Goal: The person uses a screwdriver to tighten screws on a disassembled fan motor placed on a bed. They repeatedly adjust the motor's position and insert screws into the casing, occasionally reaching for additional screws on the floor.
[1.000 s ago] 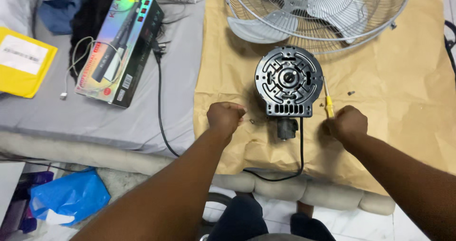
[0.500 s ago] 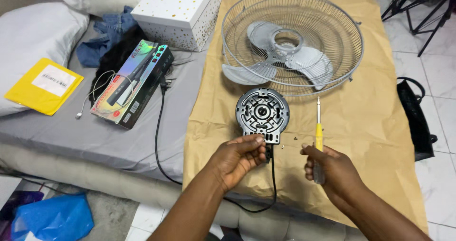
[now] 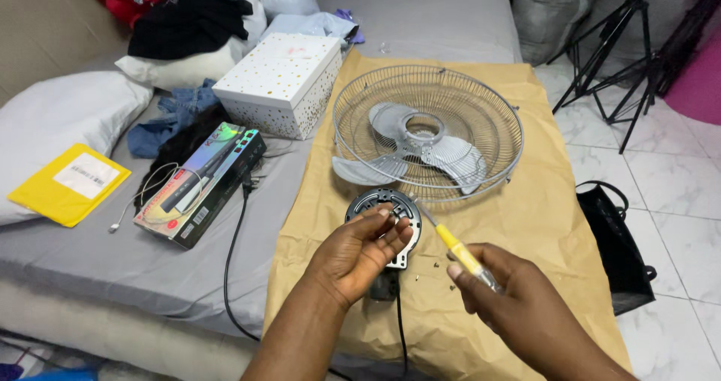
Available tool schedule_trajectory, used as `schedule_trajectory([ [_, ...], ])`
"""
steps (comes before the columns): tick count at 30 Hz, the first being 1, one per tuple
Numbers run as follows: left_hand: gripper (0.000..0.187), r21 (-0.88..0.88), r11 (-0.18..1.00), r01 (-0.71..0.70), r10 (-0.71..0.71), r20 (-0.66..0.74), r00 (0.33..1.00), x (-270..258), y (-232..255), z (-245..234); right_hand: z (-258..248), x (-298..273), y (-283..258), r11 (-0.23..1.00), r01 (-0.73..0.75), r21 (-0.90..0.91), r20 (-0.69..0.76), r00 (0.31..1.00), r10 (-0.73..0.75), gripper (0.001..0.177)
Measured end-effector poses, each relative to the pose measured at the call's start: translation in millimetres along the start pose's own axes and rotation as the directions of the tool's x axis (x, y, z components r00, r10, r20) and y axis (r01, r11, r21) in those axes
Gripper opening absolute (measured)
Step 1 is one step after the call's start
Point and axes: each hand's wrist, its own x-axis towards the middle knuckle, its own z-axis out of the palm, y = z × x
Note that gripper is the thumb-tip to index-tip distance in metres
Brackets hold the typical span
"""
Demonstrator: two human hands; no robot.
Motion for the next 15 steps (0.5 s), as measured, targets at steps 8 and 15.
schedule_trajectory([
  [8, 0.027, 0.182, 0.983, -0.005, 0.001, 0.021, 1.0, -9.6, 24.4, -1.0, -4.1, -6.9, -11.4, 0.971, 0.146, -0.19, 0.046, 0.989, -0.139, 0.037],
  [15, 0.026, 0.161, 0.987, 0.002, -0.006, 0.028, 1.0, -20.5, 28.8, 8.0, -2.0, -12.6, -17.1, 0.972, 0.115, -0.206, 0.013, 0.993, -0.115, 0.04],
])
